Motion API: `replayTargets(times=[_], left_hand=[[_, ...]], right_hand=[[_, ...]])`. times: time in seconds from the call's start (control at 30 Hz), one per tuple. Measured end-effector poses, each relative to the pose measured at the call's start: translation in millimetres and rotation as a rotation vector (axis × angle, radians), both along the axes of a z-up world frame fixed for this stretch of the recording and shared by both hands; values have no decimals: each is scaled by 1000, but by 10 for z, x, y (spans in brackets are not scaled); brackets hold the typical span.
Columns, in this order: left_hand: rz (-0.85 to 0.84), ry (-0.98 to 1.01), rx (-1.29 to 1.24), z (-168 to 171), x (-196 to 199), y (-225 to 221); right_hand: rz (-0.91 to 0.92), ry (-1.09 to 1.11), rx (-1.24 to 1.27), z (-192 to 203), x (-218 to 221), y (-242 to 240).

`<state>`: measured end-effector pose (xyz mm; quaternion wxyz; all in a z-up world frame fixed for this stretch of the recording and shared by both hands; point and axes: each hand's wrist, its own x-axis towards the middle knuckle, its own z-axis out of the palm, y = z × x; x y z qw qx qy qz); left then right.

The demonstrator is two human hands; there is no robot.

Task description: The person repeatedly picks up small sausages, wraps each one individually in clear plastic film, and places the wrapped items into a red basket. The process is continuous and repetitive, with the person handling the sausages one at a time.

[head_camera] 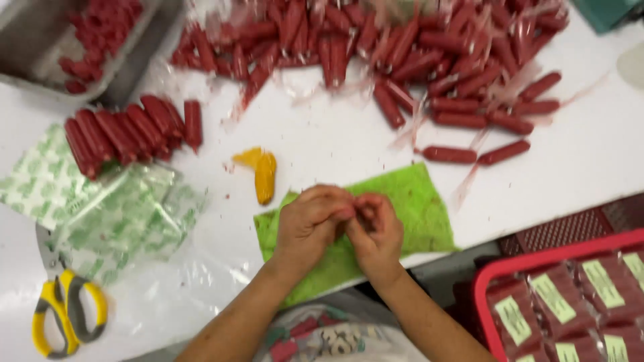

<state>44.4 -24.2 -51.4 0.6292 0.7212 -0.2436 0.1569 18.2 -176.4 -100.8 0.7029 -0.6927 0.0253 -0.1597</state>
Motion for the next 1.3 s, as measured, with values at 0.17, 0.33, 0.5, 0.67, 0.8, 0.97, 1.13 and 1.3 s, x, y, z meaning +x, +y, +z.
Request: replayTargets(times=[0.17, 0.33, 0.5, 0.67, 0.8, 0.97, 1.13, 1.3], left_hand=[[-501, -128, 141, 785, 177, 193], [-605, -61, 410, 992, 435, 165], [-567, -293, 690, 878, 780, 36], [-112, -88, 731, 122, 1824, -66], [366, -92, 834, 70, 2692, -331], [248, 419, 924, -307, 2889, -440], [-48, 650, 237, 515, 1356, 31], [-308, 938, -456, 315, 223, 47]], right_hand=[[358, -542, -431, 704, 106, -26], [356, -462, -554, 730, 309, -328], [530, -449, -585, 656, 389, -486], [393, -30, -164, 524, 799, -733], [152, 73, -427, 1622, 1356, -1326], [-115, -310, -802, 1854, 1228, -1300], [348, 161, 29, 892, 953, -793], [544, 162, 711, 588, 838, -368]])
